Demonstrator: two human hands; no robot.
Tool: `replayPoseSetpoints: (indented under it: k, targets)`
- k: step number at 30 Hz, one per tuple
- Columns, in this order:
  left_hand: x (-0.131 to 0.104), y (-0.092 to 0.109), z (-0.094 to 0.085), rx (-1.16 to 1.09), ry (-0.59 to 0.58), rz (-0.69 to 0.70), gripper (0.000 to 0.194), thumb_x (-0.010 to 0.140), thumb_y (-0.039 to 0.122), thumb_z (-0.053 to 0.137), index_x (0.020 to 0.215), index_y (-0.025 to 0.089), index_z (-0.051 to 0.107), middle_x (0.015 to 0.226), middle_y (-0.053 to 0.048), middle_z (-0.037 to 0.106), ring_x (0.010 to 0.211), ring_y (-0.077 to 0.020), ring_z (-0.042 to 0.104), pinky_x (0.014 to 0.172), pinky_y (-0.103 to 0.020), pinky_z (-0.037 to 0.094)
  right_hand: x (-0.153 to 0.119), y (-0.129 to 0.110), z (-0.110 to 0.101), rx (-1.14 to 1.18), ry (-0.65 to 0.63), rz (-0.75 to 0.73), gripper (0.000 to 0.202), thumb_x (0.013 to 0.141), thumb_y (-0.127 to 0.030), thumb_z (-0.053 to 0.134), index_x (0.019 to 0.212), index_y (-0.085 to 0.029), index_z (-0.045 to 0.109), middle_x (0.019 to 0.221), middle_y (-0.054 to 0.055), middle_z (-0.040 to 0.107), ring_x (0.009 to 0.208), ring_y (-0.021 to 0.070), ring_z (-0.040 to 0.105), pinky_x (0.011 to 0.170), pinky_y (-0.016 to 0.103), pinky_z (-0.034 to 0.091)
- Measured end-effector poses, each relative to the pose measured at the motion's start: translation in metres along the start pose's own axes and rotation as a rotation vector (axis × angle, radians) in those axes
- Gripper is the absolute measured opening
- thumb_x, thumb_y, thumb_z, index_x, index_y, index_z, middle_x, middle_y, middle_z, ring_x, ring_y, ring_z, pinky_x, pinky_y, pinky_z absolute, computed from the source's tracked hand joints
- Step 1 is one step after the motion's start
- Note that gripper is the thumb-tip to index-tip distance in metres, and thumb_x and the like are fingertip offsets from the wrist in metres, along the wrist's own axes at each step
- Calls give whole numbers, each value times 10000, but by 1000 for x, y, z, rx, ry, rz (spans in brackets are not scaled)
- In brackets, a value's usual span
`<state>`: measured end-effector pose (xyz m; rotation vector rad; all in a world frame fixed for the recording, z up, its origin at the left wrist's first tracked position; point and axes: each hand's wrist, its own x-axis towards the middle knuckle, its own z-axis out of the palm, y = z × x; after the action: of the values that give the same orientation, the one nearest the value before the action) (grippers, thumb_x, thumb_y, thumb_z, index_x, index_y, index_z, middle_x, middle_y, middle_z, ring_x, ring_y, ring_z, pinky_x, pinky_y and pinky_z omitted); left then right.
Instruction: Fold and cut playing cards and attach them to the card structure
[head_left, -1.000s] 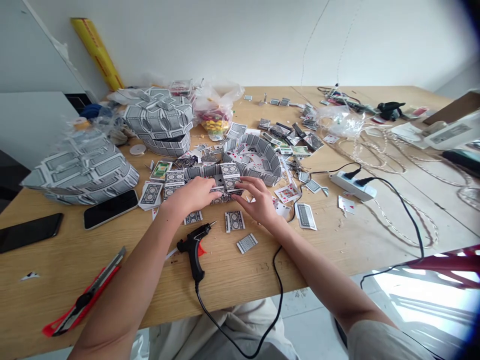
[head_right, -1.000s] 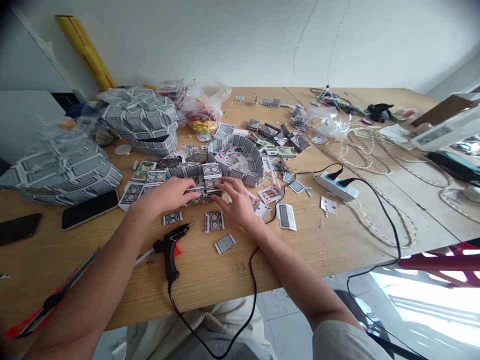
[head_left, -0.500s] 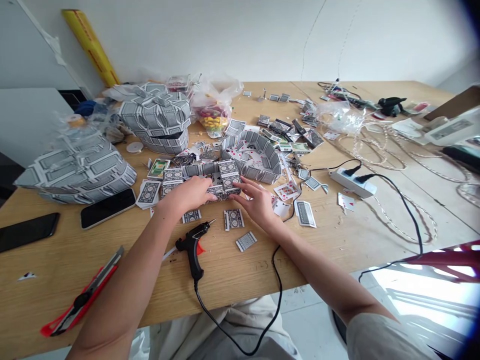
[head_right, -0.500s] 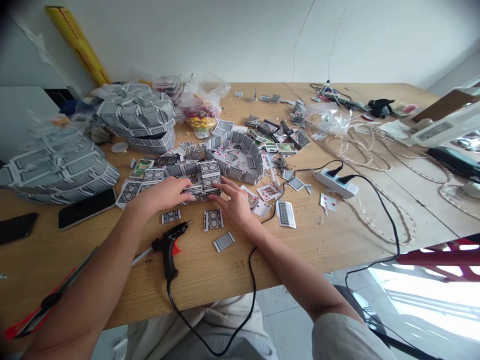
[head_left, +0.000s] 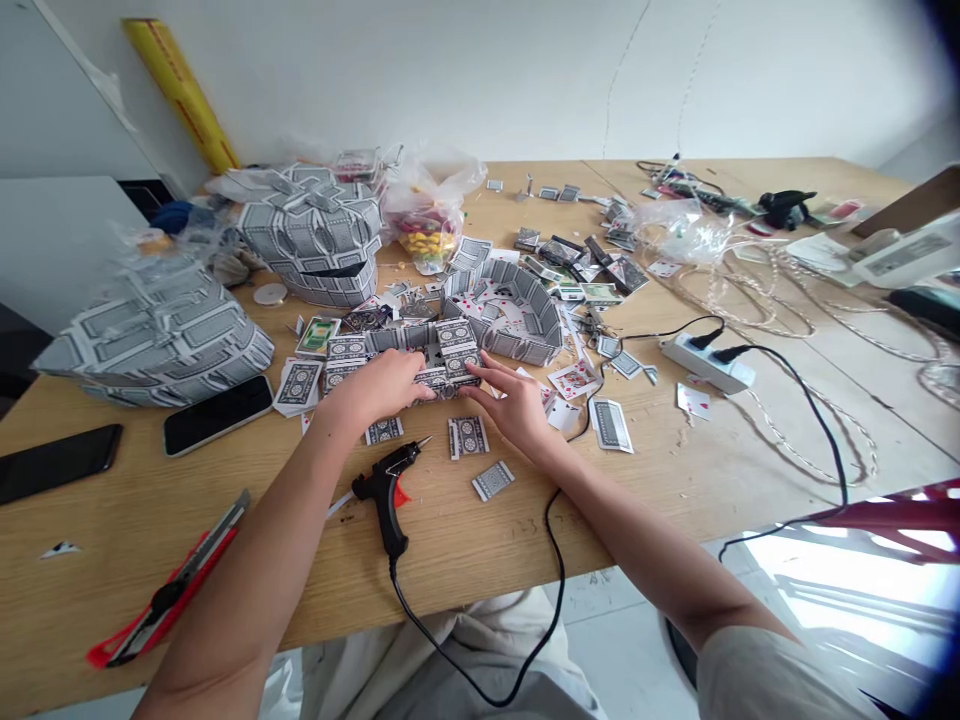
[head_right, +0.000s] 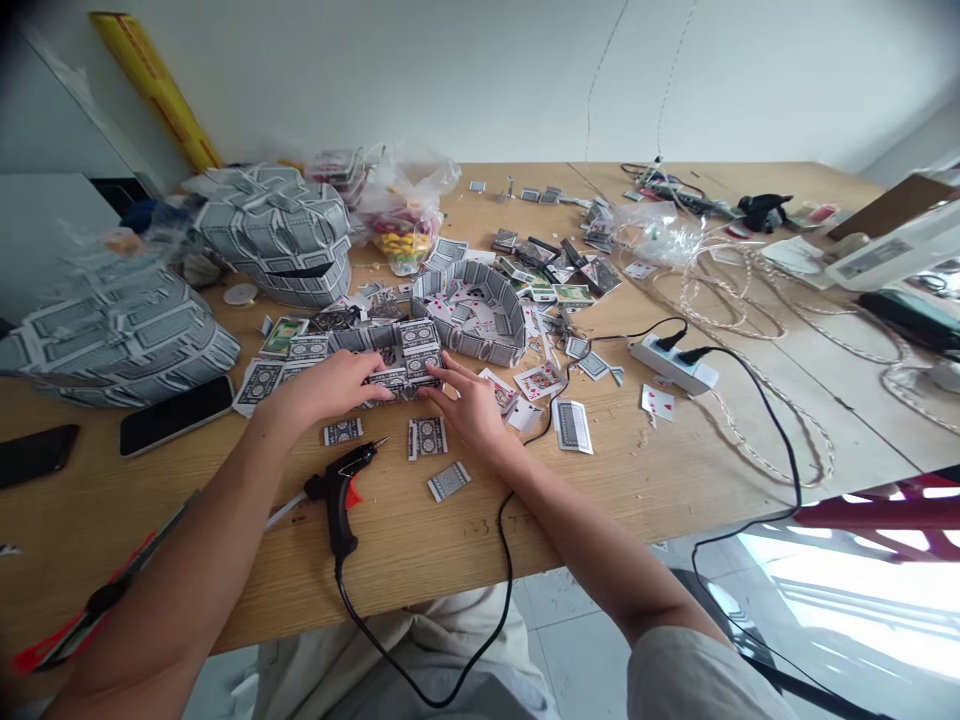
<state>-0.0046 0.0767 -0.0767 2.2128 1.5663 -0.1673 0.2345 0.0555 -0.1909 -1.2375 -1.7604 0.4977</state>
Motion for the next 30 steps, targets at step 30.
replayPoseSetpoints:
  k: [30]
  targets:
    - [14,-24,3,-212,41,85,390,997,505,687,1290,258,763,1300,-93,815,1203,-329,752,987,-386,546,-4,1,4,-80,18,-60,364,985,-333,832,1340,-252,828,1520,168,722,1344,355,753,1182,559,597]
